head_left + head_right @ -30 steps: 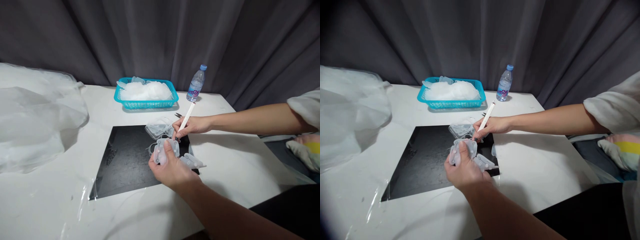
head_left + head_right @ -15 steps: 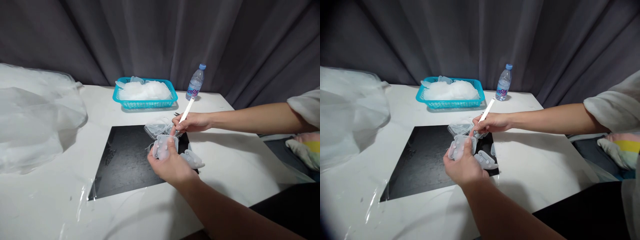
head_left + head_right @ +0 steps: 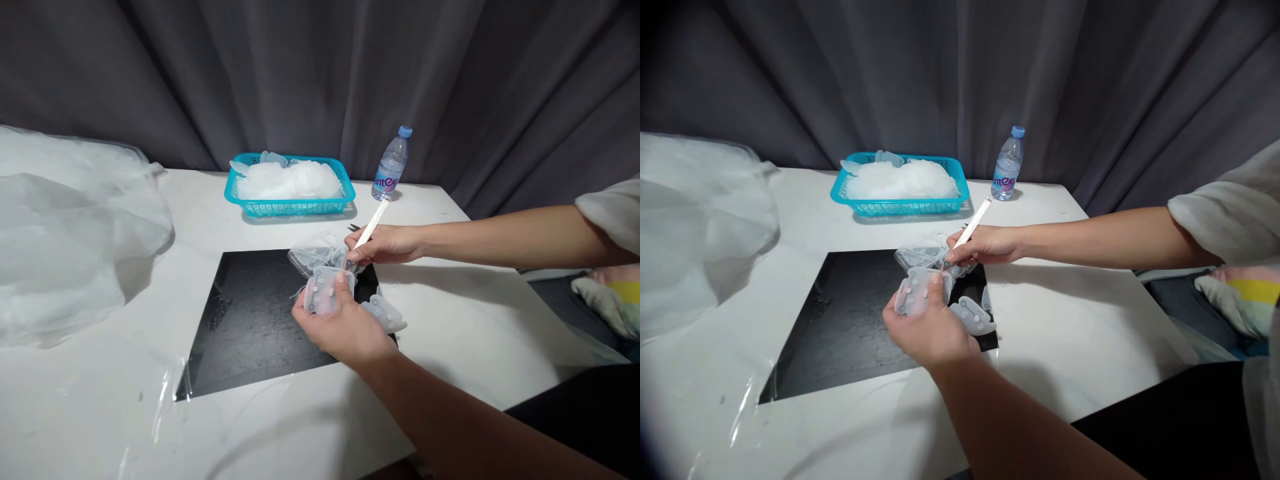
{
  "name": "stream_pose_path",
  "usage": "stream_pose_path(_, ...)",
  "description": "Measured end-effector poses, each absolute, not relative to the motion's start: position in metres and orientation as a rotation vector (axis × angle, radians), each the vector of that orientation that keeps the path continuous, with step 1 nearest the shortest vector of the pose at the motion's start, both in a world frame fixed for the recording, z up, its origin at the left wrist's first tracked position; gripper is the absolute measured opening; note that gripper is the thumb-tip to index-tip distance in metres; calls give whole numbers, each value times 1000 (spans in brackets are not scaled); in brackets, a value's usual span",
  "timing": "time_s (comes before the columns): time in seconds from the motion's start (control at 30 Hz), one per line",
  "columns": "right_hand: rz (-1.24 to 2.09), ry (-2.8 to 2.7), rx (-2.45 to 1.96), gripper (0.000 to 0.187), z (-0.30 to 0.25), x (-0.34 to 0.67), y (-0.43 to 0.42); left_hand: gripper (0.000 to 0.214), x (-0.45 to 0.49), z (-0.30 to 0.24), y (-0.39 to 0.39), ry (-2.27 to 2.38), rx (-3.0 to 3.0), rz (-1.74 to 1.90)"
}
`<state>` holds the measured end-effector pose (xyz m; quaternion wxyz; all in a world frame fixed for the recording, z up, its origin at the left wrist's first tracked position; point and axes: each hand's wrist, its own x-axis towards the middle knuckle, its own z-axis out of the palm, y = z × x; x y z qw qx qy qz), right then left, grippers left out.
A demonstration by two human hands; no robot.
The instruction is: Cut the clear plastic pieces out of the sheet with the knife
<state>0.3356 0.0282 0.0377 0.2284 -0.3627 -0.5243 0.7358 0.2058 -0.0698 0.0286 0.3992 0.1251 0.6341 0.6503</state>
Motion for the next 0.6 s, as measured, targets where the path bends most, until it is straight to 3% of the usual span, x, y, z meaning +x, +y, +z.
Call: stream_pose_path(0.6,1940,-1483,-1084,49,46,335,23,45,205,2,-70,1502,340,1658)
